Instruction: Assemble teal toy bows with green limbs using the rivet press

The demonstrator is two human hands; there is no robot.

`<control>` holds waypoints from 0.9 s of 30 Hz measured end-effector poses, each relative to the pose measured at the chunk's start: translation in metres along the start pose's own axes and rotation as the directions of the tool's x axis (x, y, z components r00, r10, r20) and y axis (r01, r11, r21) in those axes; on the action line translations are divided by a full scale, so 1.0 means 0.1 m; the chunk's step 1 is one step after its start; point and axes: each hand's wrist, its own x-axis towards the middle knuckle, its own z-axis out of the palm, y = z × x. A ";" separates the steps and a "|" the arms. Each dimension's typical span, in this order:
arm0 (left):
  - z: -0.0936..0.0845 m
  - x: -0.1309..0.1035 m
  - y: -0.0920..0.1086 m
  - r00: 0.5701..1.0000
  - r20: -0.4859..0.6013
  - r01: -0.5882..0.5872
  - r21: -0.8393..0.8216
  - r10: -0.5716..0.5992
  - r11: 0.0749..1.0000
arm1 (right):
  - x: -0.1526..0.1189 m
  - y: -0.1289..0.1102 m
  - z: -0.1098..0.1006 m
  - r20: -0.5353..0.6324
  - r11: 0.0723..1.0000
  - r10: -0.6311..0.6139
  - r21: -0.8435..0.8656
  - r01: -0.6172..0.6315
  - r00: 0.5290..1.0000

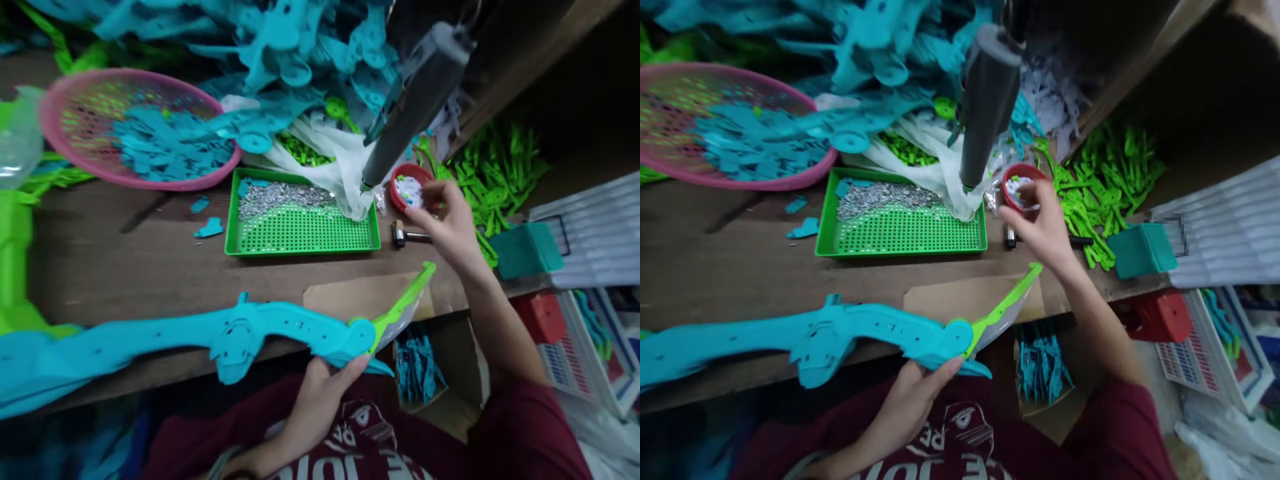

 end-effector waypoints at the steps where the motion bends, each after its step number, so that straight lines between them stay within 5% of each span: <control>1: 0.00 0.01 -0.02 0.999 -0.015 0.046 -0.083 -0.047 0.995 | 0.18 0.05 0.00 -0.117 0.998 -0.047 0.029 0.051 0.992; 4: 0.00 0.03 -0.12 0.956 0.056 0.291 -0.298 -0.288 0.909 | 0.67 0.09 0.12 -0.073 0.978 -0.167 0.116 0.175 0.983; 7: 0.02 0.09 -0.24 0.894 0.201 0.441 -0.232 -0.401 0.867 | 0.92 0.00 0.30 0.048 0.957 -0.216 0.209 0.201 0.975; 11: 0.09 0.17 -0.33 0.930 0.224 0.294 0.026 -0.292 0.956 | 0.92 -0.13 0.48 -0.033 0.847 -0.298 0.452 0.280 0.954; 15: 0.17 0.21 -0.27 0.962 0.192 0.177 0.106 -0.195 0.978 | 0.77 -0.18 0.61 -0.043 0.695 -0.313 0.670 0.259 0.949; 19: 0.29 0.29 -0.28 0.979 0.129 0.144 0.130 -0.160 0.981 | 0.62 -0.21 0.63 0.049 0.713 -0.321 0.669 0.208 0.946; 22: 0.36 0.26 -0.29 0.959 0.154 0.219 0.119 -0.236 0.968 | 0.52 -0.21 0.58 0.012 0.740 -0.290 0.637 0.216 0.957; 25: 0.28 0.06 -0.07 0.826 0.352 0.369 0.254 -0.441 0.894 | 0.43 -0.14 0.51 -0.065 0.703 -0.275 0.667 0.247 0.959; 26: 0.23 -0.01 0.09 0.738 0.450 0.349 0.383 -0.503 0.855 | 0.41 -0.09 0.49 -0.079 0.679 -0.268 0.692 0.247 0.960; 27: 0.17 -0.05 0.30 0.699 0.522 0.206 0.507 -0.488 0.837 | 0.39 -0.05 0.47 -0.087 0.653 -0.262 0.718 0.243 0.961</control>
